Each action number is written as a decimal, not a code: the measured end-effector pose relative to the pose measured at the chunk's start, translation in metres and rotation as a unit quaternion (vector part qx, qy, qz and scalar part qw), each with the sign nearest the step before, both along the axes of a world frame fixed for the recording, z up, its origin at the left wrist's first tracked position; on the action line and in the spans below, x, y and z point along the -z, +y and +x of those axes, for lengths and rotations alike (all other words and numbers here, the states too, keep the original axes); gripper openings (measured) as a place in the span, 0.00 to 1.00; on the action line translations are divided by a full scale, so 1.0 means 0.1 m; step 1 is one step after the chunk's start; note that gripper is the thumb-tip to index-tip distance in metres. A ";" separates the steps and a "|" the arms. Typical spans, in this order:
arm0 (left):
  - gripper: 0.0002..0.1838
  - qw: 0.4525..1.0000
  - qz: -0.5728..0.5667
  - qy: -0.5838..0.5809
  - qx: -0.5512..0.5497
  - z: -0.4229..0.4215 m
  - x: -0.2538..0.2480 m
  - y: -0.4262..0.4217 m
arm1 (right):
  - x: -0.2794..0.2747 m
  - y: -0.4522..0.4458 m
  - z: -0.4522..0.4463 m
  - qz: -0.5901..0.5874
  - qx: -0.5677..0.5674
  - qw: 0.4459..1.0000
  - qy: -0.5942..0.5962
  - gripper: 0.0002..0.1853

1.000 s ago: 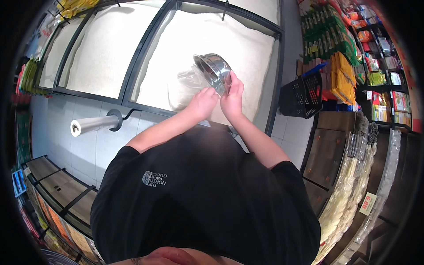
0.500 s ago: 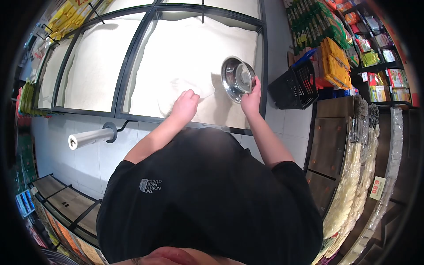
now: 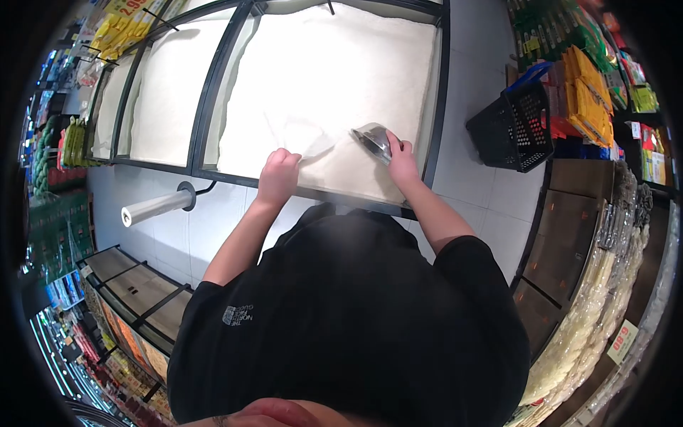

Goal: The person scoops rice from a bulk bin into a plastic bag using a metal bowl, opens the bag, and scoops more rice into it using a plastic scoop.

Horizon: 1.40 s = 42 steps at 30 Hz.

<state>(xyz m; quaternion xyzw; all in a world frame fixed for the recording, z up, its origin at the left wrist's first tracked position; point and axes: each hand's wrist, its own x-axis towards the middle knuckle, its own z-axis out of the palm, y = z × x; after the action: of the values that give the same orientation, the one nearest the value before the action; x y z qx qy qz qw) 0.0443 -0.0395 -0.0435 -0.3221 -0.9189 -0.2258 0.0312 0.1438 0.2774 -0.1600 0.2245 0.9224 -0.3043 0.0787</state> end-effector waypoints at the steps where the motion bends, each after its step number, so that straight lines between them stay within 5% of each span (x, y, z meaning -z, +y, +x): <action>1: 0.09 1.000 -0.015 -0.004 -0.003 0.01 -0.02 0.03 | 0.10 -0.04 -0.02 -0.009 -0.004 1.000 -0.024 0.41; 5: 0.09 0.993 -0.028 -0.104 -0.049 0.10 -0.23 0.16 | 0.41 -0.27 -0.05 -0.094 0.049 0.994 -0.033 0.42; 11: 0.10 0.995 -0.101 -0.013 0.006 0.14 -0.16 0.25 | 0.89 -0.24 -0.06 -0.240 0.149 0.957 -0.070 0.42; 13: 0.08 0.995 -0.093 0.008 0.019 0.13 -0.13 0.26 | 0.39 -0.26 -0.08 -0.349 0.232 0.901 -0.112 0.42; 24: 0.07 0.996 -0.083 0.028 0.034 0.21 -0.10 0.24 | -0.09 0.16 0.36 -0.465 0.291 0.836 0.003 0.43; 28: 0.10 0.997 -0.056 0.029 0.045 0.25 -0.02 0.21 | -0.74 0.17 0.36 -0.508 0.319 0.798 0.052 0.38; 33: 0.01 0.994 -0.005 0.081 0.072 0.29 0.01 0.23 | -0.93 0.16 0.12 -0.517 0.248 0.817 0.060 0.38; 42: 0.05 0.993 -0.089 0.020 0.074 0.33 0.03 0.23 | -1.23 -0.62 -0.45 -0.473 0.216 0.854 0.017 0.45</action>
<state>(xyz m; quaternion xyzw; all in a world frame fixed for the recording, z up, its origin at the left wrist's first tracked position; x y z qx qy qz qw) 0.0772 -0.0168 -0.0466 -0.3948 -0.9083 -0.1384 0.0043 0.0985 0.2155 -0.0370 0.3488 0.5962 -0.7172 0.0925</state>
